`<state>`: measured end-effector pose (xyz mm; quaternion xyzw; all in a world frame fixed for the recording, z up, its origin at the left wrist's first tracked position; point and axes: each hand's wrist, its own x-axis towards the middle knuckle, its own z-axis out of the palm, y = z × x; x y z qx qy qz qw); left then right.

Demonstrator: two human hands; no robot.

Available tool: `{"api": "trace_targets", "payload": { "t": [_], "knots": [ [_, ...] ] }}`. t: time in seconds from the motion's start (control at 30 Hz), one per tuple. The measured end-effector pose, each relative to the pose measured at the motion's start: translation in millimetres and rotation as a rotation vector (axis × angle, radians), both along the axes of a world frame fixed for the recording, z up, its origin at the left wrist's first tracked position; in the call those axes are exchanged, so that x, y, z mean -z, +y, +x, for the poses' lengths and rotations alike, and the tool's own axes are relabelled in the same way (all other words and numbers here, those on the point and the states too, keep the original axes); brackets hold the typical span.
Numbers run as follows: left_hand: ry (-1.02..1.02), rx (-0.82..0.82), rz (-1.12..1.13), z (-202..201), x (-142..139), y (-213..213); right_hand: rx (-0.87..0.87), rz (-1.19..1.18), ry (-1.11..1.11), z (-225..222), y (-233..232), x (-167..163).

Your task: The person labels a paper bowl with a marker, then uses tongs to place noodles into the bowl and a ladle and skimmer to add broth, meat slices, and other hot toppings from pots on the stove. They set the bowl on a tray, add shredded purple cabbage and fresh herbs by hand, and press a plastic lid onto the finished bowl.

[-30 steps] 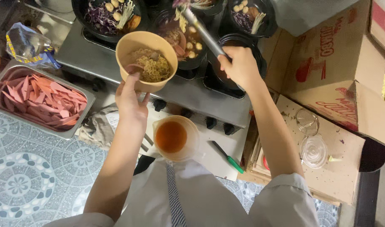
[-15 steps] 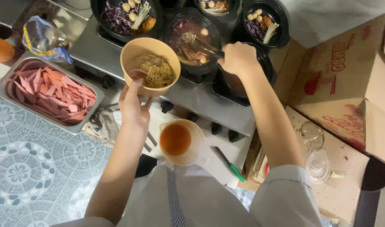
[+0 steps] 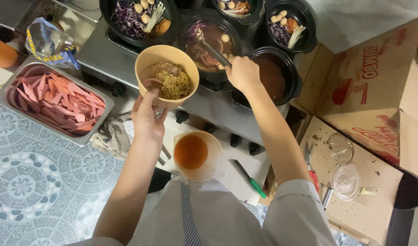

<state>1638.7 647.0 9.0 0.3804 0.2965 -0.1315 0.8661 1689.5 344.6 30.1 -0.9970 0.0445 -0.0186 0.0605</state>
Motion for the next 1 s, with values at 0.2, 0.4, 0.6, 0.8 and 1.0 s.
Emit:
{"api": "trace_targets", "payload": {
  "t": [0.2, 0.4, 0.6, 0.8, 1.0],
  "knots": [
    [-0.006, 0.004, 0.002, 0.3, 0.4, 0.9, 0.073, 0.148, 0.033, -17.0, 0.5, 3.0],
    [-0.023, 0.034, 0.026, -3.0, -8.0, 0.5, 0.108, 0.262, -0.077, -35.8, -1.2, -11.8],
    [-0.052, 0.074, 0.046, -7.9, -19.4, -3.5, 0.179, 0.430, -0.006, -53.8, 1.2, -43.2],
    [-0.043, 0.050, 0.055, -1.6, -22.1, -9.3, 0.115, 0.459, -0.125, -66.5, 0.0, -74.2],
    [-0.056, 0.015, 0.093, 10.0, -21.6, -15.5, 0.059, 0.528, -0.196, -72.9, -9.2, -103.4]
  ]
}}
